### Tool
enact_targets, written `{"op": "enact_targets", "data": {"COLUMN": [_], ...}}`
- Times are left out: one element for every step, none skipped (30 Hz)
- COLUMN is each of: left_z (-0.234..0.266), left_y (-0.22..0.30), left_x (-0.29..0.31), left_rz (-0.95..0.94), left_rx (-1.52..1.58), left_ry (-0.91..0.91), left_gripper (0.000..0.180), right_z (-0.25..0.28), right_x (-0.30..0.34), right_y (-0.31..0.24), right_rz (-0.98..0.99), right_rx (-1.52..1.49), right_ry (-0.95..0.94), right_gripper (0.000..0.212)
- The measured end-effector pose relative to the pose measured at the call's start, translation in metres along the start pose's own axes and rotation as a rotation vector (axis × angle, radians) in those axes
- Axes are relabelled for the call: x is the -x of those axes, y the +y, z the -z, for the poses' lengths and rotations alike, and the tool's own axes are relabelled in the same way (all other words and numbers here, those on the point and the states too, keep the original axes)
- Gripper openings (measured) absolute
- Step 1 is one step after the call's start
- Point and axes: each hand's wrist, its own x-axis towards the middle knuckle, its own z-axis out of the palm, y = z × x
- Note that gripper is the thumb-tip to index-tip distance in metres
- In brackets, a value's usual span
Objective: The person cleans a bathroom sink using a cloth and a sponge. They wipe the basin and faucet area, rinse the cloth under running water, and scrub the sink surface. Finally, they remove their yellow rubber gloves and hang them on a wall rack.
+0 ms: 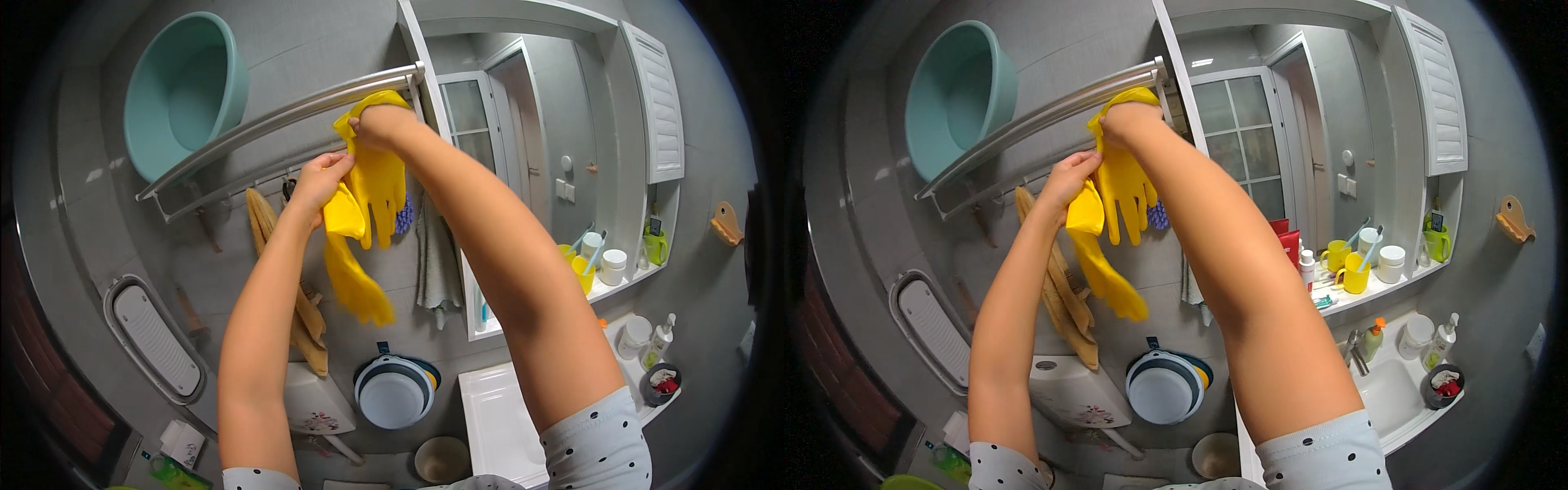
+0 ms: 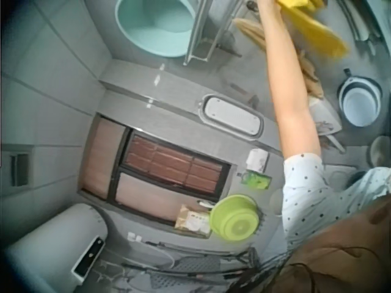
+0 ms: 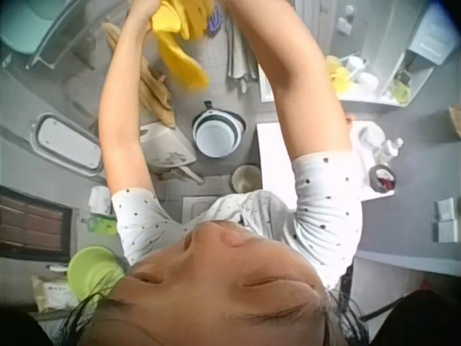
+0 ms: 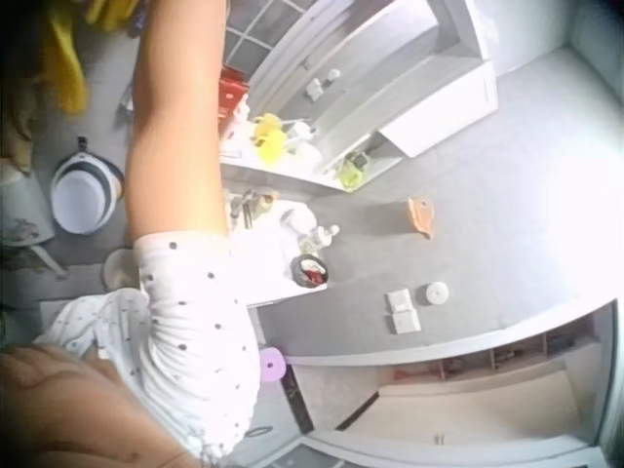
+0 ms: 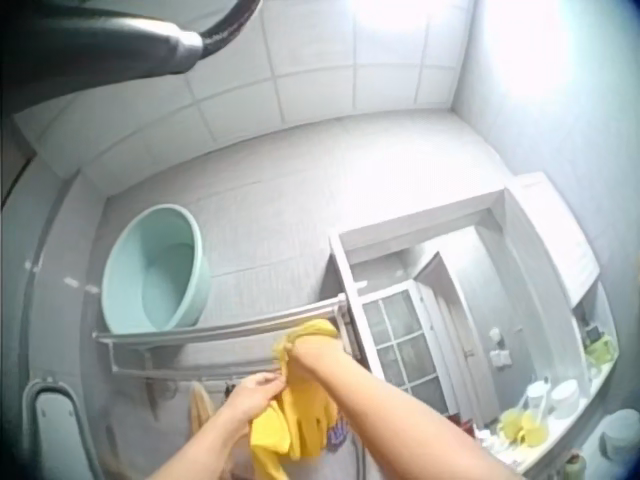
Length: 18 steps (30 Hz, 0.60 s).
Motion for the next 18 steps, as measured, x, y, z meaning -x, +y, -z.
{"op": "enact_targets", "data": {"left_z": [0.001,0.003,0.002,0.002,0.002,0.006,0.011,0.017,0.028,0.030,0.032,0.033,0.039,0.044,0.042,0.043,0.050,0.053], "left_y": [0.002,0.005,0.006,0.010,0.015,0.020,0.023,0.024,0.019,0.018,0.017,0.016,0.018,0.021,0.026,0.030,0.032,0.032], "left_x": [0.004,0.008,0.011,0.015,0.020,0.025,0.029,0.032,0.030,0.032,0.034,0.037,0.040,0.045,0.051,0.055,0.059,0.064], "left_rz": [-0.001,0.008,0.015,0.023,0.035,0.048,0.060,0.071,0.072,0.024,-0.024,-0.072,-0.063,-0.081,-0.099,-0.116,-0.122,-0.122], "left_rx": [0.022,-0.004,-0.024,-0.043,0.034,0.158,0.283,0.411,0.472,0.437,0.401,0.369,0.383,0.395,0.416,0.435,0.490,0.492], "left_ry": [0.000,0.053,0.102,0.151,0.106,0.075,0.043,0.009,0.015,0.038,0.062,0.082,0.044,0.031,0.003,-0.023,-0.104,-0.091], "left_gripper": [0.036,0.039,0.043,0.047,0.052,0.051,0.051,0.050,0.043,0.042,0.040,0.039,0.041,0.039,0.038,0.036,0.036,0.035], "right_z": [-0.001,0.000,-0.001,0.000,0.000,-0.002,-0.005,-0.008,-0.009,-0.007,-0.005,0.002,0.008,0.010,0.002,0.000,0.000,-0.002], "right_x": [0.002,0.005,0.003,0.000,-0.001,0.004,0.011,0.019,0.028,0.038,0.047,0.060,0.073,0.078,0.075,0.071,0.067,0.065], "right_y": [-0.003,-0.003,0.000,0.006,0.013,0.013,0.013,0.014,0.013,0.010,0.005,-0.004,-0.013,-0.019,-0.021,-0.021,-0.021,-0.023], "right_rz": [-0.015,-0.029,-0.021,-0.014,-0.009,0.058,0.122,0.185,0.234,0.285,0.335,0.274,0.211,0.147,0.149,0.164,0.180,0.194], "right_rx": [0.032,0.064,0.027,-0.008,-0.041,-0.038,-0.035,-0.029,-0.036,-0.045,-0.055,-0.209,-0.364,-0.517,-0.560,-0.581,-0.604,-0.630], "right_ry": [0.006,0.012,-0.025,-0.063,-0.101,0.007,0.116,0.226,0.300,0.378,0.457,0.343,0.226,0.106,0.081,0.049,0.017,-0.019], "right_gripper": [0.057,0.057,0.056,0.055,0.054,0.053,0.051,0.050,0.052,0.054,0.057,0.061,0.066,0.072,0.089,0.090,0.090,0.091]}}
